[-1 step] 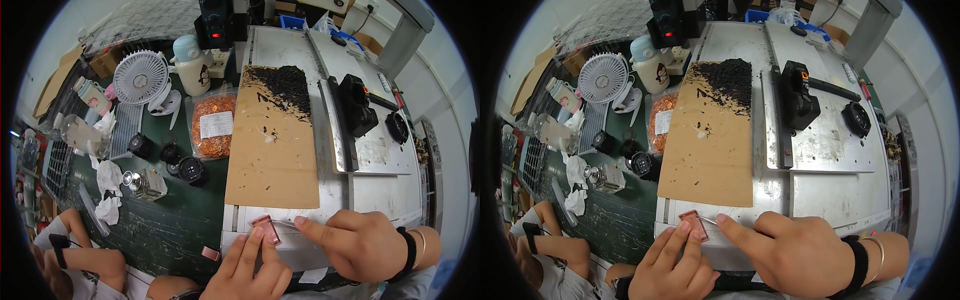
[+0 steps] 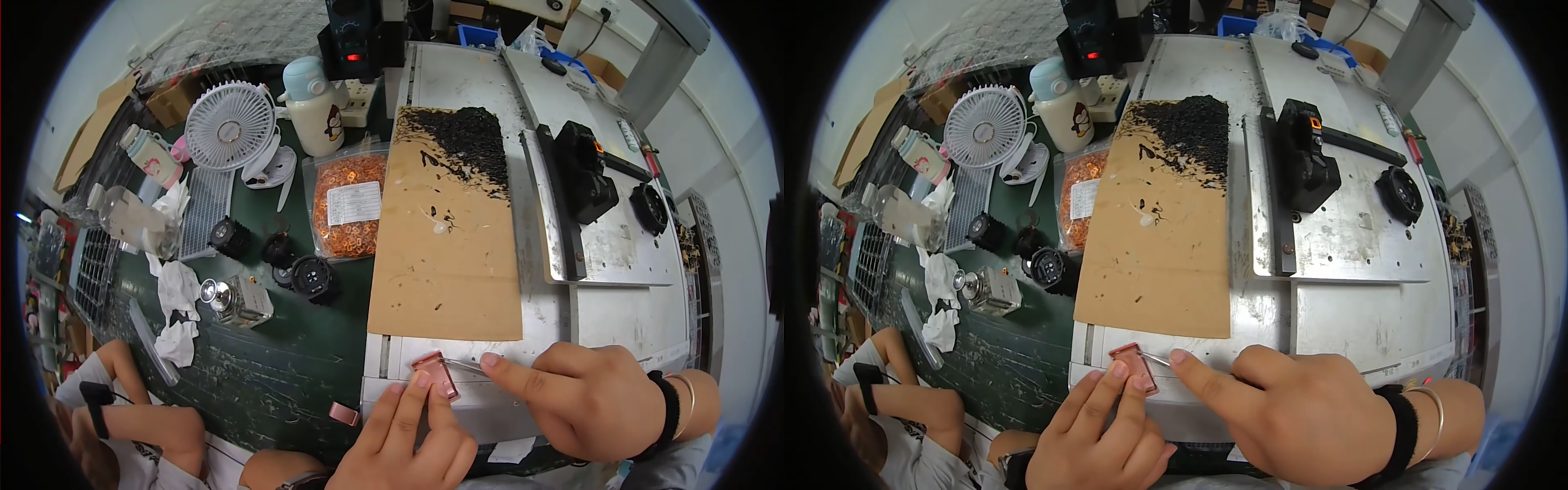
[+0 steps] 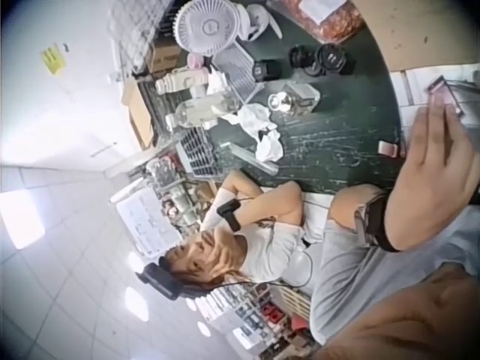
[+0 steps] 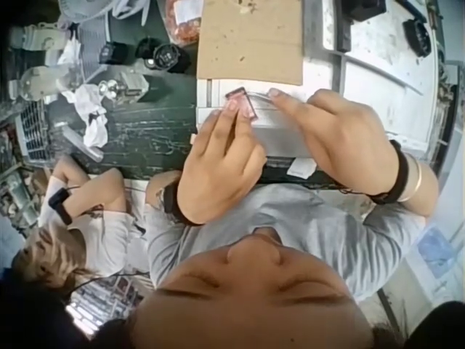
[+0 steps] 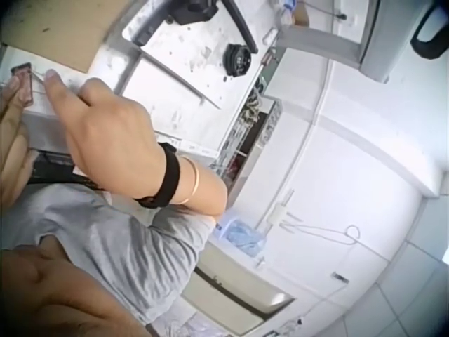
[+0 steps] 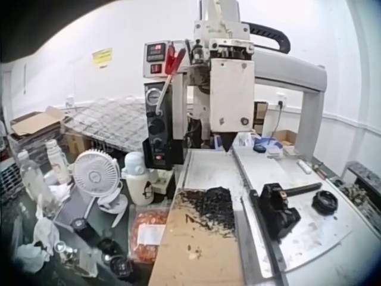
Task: The person picks up a small pink component from a tray and uses tweezers to scrape and pick at its edges. They continue to manipulate the component with the tweezers for an extended period before the video ends.
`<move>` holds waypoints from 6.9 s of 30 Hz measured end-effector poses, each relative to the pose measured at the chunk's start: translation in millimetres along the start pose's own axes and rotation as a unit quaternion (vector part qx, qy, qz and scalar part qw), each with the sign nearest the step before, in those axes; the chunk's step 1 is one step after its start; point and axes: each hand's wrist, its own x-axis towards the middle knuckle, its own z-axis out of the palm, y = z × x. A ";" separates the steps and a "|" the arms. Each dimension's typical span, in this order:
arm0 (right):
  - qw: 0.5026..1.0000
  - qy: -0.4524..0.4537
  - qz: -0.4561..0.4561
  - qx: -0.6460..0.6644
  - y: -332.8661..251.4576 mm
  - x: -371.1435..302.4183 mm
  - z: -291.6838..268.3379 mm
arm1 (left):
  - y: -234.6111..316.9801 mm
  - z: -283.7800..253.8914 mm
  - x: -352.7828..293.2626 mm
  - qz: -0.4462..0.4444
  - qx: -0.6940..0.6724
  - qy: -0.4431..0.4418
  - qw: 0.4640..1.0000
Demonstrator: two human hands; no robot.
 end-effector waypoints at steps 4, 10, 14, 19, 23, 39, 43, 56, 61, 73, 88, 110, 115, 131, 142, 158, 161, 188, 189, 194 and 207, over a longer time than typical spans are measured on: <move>0.999 0.015 -0.024 -0.040 1.3 5.3 0.8 | 0.6 3.8 0.2 -0.004 0.002 0.027 1.000; 0.992 0.008 -0.053 -0.117 4.4 7.1 -6.1 | -0.6 -0.5 2.1 -0.033 0.020 -0.011 0.999; 0.994 -0.006 -0.038 -0.105 5.2 1.5 -5.7 | -3.7 -17.3 0.0 -0.062 -0.062 -0.106 0.990; 0.995 0.007 -0.039 -0.089 7.1 -1.9 0.7 | -3.6 -17.1 -2.0 -0.053 -0.071 -0.077 0.993; 0.994 -0.029 -0.058 -0.090 6.8 -8.5 1.3 | -4.6 -32.4 3.1 0.055 0.076 -0.121 0.988; 0.994 -0.017 -0.081 -0.071 -4.3 -18.1 12.0 | 0.9 -20.7 -7.9 0.006 0.013 -0.090 0.996; 0.998 0.014 -0.036 -0.050 -3.0 -17.0 13.2 | 2.6 -19.8 -7.8 0.000 0.019 -0.088 0.996; 0.998 -0.045 -0.049 -0.012 -1.1 -15.1 10.6 | 2.5 -16.8 -9.9 -0.003 0.008 -0.089 0.996; 0.997 -0.045 -0.056 0.005 -0.1 -19.0 15.7 | 2.3 -18.5 -8.9 -0.002 0.008 -0.092 0.996; 0.999 -0.023 -0.012 0.021 -2.8 -18.2 11.8 | -2.9 -28.3 -2.7 0.090 0.153 -0.134 0.975; 0.993 -0.051 0.039 0.098 -0.9 -23.6 -2.9 | 17.4 -23.2 -1.4 0.023 0.117 -0.161 0.980; 0.958 -0.053 0.094 0.266 -21.4 -28.7 21.0 | 15.5 -26.3 0.3 0.070 0.153 -0.156 0.973; 0.963 -0.016 0.071 0.260 -14.9 -20.8 28.0 | 12.8 -23.2 2.4 0.071 0.136 -0.159 0.975; 0.964 -0.177 0.108 0.167 -21.9 -16.5 13.0 | 15.4 -16.9 -1.1 0.041 0.120 -0.219 0.967; 0.975 -0.058 0.097 0.193 -18.9 -12.8 22.2 | 11.6 -22.7 1.1 0.065 0.120 -0.145 0.980; 0.960 0.006 0.102 0.261 -11.7 -4.7 15.9 | -1.9 -11.6 4.5 -0.029 -0.054 -0.124 0.990; 0.957 -0.021 0.123 0.263 -8.8 0.5 12.3 | -1.2 -11.2 5.8 -0.016 -0.034 -0.153 0.987; 0.971 -0.037 0.113 0.209 -19.0 2.1 34.7 | -3.3 -12.0 2.7 -0.007 -0.035 -0.143 0.989; 0.973 -0.027 0.099 0.208 -17.3 5.2 34.7 | -3.1 -11.1 3.6 -0.011 -0.054 -0.134 0.989; 0.978 -0.038 0.094 0.183 -22.8 4.4 32.0 | -6.6 -13.9 4.1 -0.034 -0.107 -0.118 0.987; 0.977 -0.022 0.078 0.196 -23.4 4.0 27.6 | -3.7 -14.6 5.2 -0.014 -0.106 -0.130 0.986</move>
